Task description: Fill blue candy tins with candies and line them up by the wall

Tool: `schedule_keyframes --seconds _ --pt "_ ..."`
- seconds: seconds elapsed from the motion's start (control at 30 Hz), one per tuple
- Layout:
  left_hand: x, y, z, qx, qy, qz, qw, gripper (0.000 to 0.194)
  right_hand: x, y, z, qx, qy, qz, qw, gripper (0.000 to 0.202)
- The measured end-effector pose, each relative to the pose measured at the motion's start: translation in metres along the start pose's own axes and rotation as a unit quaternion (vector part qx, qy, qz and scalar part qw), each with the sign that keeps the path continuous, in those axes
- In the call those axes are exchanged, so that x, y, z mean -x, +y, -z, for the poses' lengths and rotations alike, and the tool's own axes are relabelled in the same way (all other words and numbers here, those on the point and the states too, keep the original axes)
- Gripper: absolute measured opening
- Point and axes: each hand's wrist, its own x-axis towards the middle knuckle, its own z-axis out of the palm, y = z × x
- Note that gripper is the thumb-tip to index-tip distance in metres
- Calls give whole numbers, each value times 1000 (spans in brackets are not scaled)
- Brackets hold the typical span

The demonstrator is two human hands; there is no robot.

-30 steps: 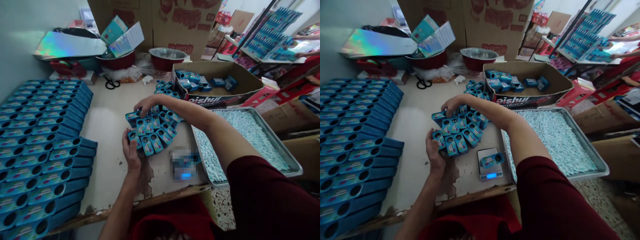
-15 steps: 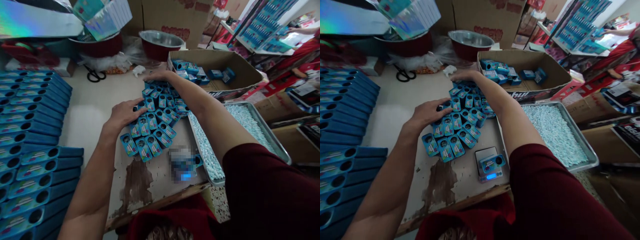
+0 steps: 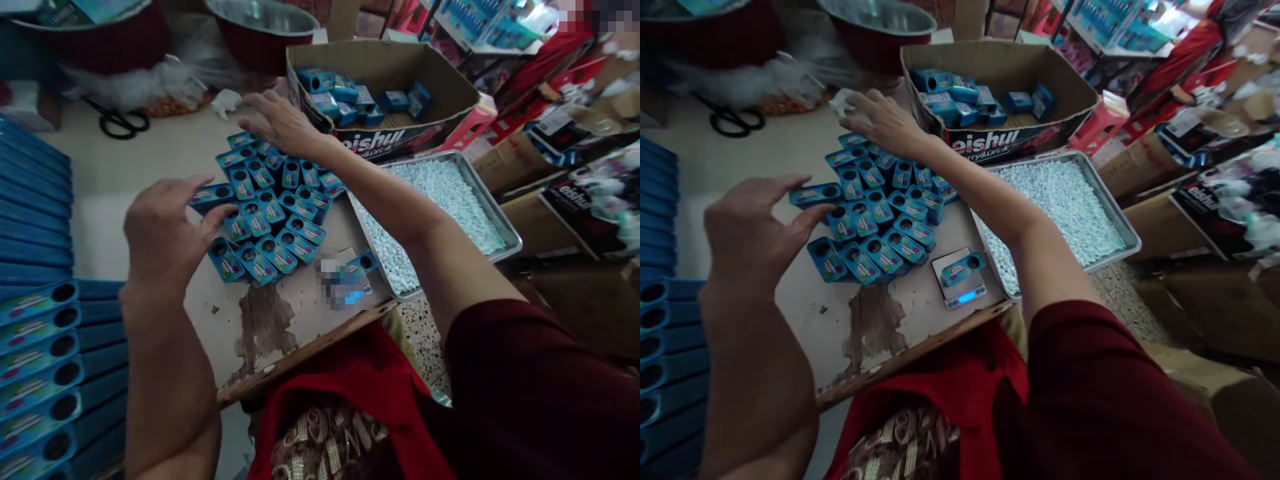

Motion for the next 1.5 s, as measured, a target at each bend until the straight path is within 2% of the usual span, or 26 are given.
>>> schedule_keyframes --seconds 0.03,0.07,0.1,0.17,0.23,0.3,0.37,0.43,0.5,0.6,0.67,0.77,0.9,0.97,1.0,1.03,1.1,1.17,1.23,1.33,1.4,1.43,1.5 --pt "18 7 8 4 20 -6 1000 70 34 1 8 45 71 30 996 57" --pt "38 14 14 7 35 -4 999 64 70 7 15 88 91 38 991 55" --pt "56 20 19 9 47 5 999 57 109 17 21 125 95 12 988 43" --pt "91 31 24 13 62 38 997 45 188 46 32 157 49 -83 983 20" --pt "120 39 26 26 75 64 995 34 264 80 40 145 -7 -171 974 15" --pt "144 45 28 46 77 75 993 26 333 107 44 152 -13 -218 964 32" --pt "166 52 30 58 68 79 993 21 389 121 41 150 -22 -266 952 57" --pt "187 60 30 59 53 95 992 19 430 125 30 155 -23 -302 940 82" --pt "207 70 29 56 43 112 991 16 451 125 13 167 -25 -302 938 101" --pt "232 86 27 36 30 115 992 13 452 128 -13 169 -52 -234 956 112" --pt "242 96 28 11 24 104 994 11 437 135 -24 167 -72 -187 965 101" --pt "250 106 30 -28 26 79 996 10 407 149 -27 182 -73 -145 970 73" --pt "255 115 23 -47 17 61 997 12 373 167 -23 184 -27 -158 970 54" --pt "256 119 14 -33 0 63 997 14 359 174 -22 139 34 -194 971 41" --pt "256 121 9 -22 -9 67 997 15 353 176 -22 85 87 -219 968 32" --pt "255 123 4 -10 -14 71 997 17 347 179 -21 -2 148 -250 957 26" --pt "251 125 -5 14 -16 79 997 19 338 181 -18 -213 250 -308 893 32" --pt "246 127 -11 36 -12 83 996 21 334 178 -12 -378 290 -329 815 40" --pt "239 129 -14 61 -14 88 994 23 333 170 -7 -475 313 -324 756 41" --pt "229 134 -18 101 -38 102 989 25 338 148 -6 -582 343 -320 664 27" --pt "225 136 -21 121 -49 110 985 28 340 135 -9 -606 348 -317 642 22" --pt "224 137 -22 129 -49 116 984 30 340 130 -11 -600 352 -316 645 22" --pt "223 138 -26 145 -42 137 979 32 337 124 -16 -558 363 -320 674 32"
